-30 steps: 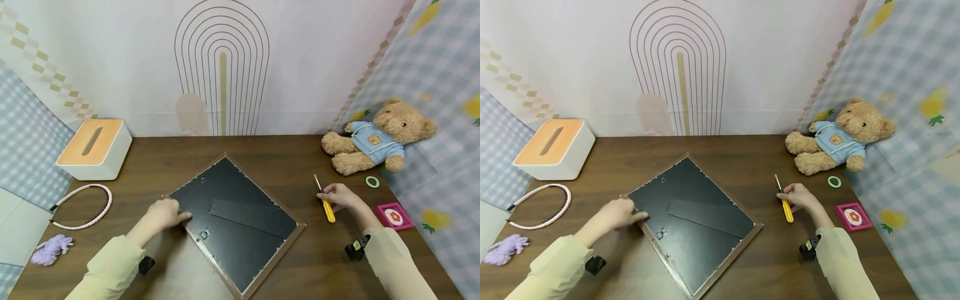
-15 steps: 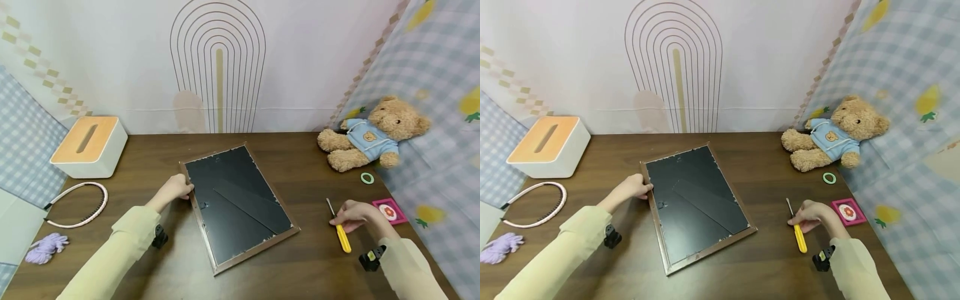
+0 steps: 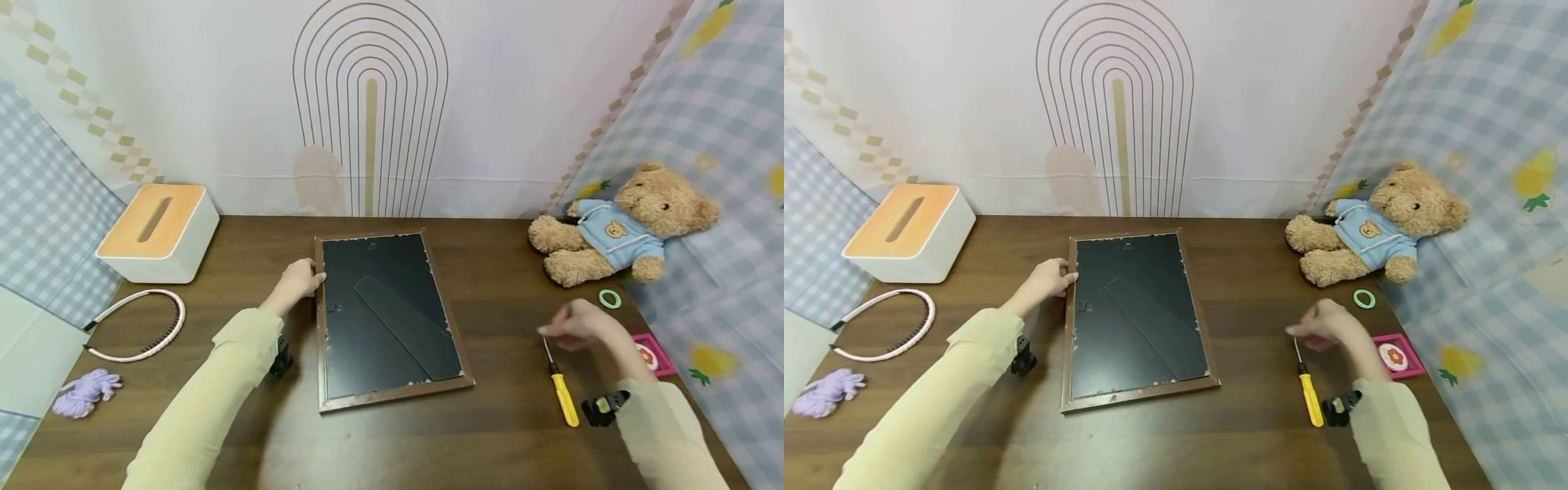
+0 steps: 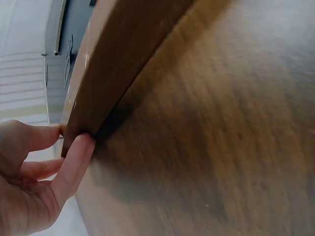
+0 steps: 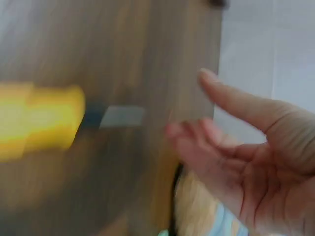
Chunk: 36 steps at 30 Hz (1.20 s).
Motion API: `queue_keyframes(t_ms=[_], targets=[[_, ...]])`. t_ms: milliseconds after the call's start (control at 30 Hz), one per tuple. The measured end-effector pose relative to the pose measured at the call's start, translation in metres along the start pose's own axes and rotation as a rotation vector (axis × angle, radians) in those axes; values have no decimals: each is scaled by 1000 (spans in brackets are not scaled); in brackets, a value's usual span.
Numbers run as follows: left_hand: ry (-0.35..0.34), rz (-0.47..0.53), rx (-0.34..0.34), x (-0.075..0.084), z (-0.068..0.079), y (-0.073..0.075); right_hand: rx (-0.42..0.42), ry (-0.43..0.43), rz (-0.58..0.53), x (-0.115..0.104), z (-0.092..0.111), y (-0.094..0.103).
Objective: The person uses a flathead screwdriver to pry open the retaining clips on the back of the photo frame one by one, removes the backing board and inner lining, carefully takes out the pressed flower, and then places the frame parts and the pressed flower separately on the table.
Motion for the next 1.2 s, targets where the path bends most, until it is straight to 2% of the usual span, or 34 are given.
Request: queue_keyframes(t_ms=[67,167,267,367,467,500,533,567,667,733,767,867,1067,1133,1200], targets=[[6,23,4,-1,-2,-1,28,79,-60,-26,-8,-11],[5,95,-6,-2,3,-3,18,186,-170,-65,-19,-41],[4,199,-70,-1,18,-7,2,244,-258,-95,-25,-72],[4,289,-155,1,39,-13,15,281,-264,-116,-26,-93],[9,350,-202,-2,48,-24,57,319,-146,-132,-25,-107],[9,377,-208,-5,46,-28,66,339,-82,-138,-24,-111],[-25,432,-199,-16,38,-37,72,363,-16,-144,-23,-115],[-30,446,-196,-21,33,-40,77,387,44,-149,-23,-120],[-10,461,-189,-27,28,-35,64,428,185,-165,-20,-134],[-11,441,-168,-25,30,-28,41,405,212,-170,-20,-141],[22,396,-170,-16,38,-19,29,386,208,-171,-20,-143],[23,398,-148,-14,46,-16,-10,351,148,-167,-21,-144],[40,511,-174,-19,54,-17,-37,495,0,-160,-18,-145],[43,546,-183,-19,55,-17,-32,501,-71,-155,-17,-145],[46,568,-189,-19,56,-17,-31,469,-143,-149,-17,-145]])
Point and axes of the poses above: each hand's wrist, its own z-axis away from the middle knuckle, its own y-axis out of the back of the hand, x = y × z, the point moved 6 cm from there along -z, towards the middle knuckle, and after that the axes turned 12 degrees about x, right-handed, at the moved point
